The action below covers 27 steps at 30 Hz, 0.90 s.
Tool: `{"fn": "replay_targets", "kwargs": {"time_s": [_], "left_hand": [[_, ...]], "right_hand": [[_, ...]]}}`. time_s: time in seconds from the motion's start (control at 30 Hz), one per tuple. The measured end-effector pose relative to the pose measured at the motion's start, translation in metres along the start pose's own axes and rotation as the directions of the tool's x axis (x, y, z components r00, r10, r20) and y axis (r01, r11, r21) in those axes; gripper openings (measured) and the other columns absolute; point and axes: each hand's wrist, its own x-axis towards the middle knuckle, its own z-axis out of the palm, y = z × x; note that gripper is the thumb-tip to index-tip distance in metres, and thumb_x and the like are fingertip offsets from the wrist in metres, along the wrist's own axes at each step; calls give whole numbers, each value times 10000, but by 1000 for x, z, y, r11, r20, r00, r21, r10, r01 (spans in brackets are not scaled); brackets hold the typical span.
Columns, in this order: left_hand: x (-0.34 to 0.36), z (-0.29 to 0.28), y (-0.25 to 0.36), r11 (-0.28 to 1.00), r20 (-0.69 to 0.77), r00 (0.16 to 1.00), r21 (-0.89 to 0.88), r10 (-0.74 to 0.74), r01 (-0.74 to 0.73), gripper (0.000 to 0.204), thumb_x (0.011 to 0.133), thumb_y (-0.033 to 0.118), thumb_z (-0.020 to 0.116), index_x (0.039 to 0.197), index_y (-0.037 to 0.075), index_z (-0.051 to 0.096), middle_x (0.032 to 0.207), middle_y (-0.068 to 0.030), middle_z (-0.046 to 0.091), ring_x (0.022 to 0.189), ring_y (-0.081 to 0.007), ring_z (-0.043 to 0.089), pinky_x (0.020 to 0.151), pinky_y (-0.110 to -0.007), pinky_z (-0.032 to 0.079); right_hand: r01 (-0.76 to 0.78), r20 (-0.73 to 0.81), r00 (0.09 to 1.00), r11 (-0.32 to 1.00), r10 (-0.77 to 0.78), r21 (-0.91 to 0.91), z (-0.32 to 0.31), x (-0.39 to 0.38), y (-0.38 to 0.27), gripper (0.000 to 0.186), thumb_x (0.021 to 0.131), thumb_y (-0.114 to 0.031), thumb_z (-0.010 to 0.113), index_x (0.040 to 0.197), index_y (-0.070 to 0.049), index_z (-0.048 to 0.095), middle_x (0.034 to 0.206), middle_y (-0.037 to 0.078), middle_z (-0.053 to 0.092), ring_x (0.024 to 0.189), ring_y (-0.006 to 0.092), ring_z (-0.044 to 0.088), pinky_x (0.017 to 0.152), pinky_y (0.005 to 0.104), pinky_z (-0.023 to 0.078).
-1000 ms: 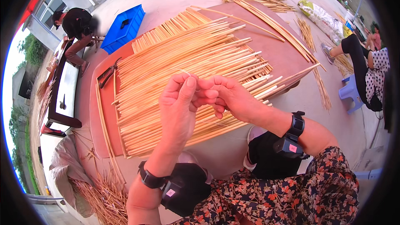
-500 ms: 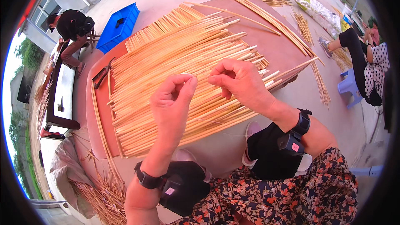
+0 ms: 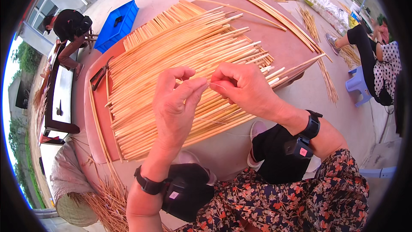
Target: The person weaves together lengths of straw by hand and using a needle and thread, aligning them on a table and stitching them into a mat.
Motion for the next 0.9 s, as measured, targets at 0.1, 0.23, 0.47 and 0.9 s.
{"fn": "replay_targets", "kwargs": {"time_s": [0.1,0.23,0.47,0.9], "left_hand": [[-1,0,-2,999,65,998,34,28,-30,124,768,12,732,878,33,677,870,-71,602,793,-214,585,651,-302,476],[-4,2,-3,981,111,987,-141,-119,135,74,818,12,693,880,17,653,840,-80,603,741,-206,595,649,-297,478],[-3,6,6,956,151,970,-196,-190,218,51,846,32,680,872,10,642,855,-82,612,745,-190,607,653,-285,493],[-12,-8,12,943,449,889,-249,-87,219,55,849,1,632,876,5,584,843,-94,576,714,-214,571,650,-296,478]], "right_hand": [[-64,60,996,995,59,79,-1,0,0,77,889,-63,657,877,7,627,667,-25,558,573,22,483,508,209,393],[24,-59,998,992,-17,126,-1,3,0,86,865,-77,680,889,-2,648,785,4,581,681,59,529,592,216,425],[209,-114,977,928,-182,309,6,6,15,46,890,-61,648,905,-17,654,820,-8,543,623,40,504,547,190,416],[418,105,862,812,-496,408,-32,-37,-50,118,803,-6,721,896,-8,649,761,82,664,615,142,631,532,247,496]]}}
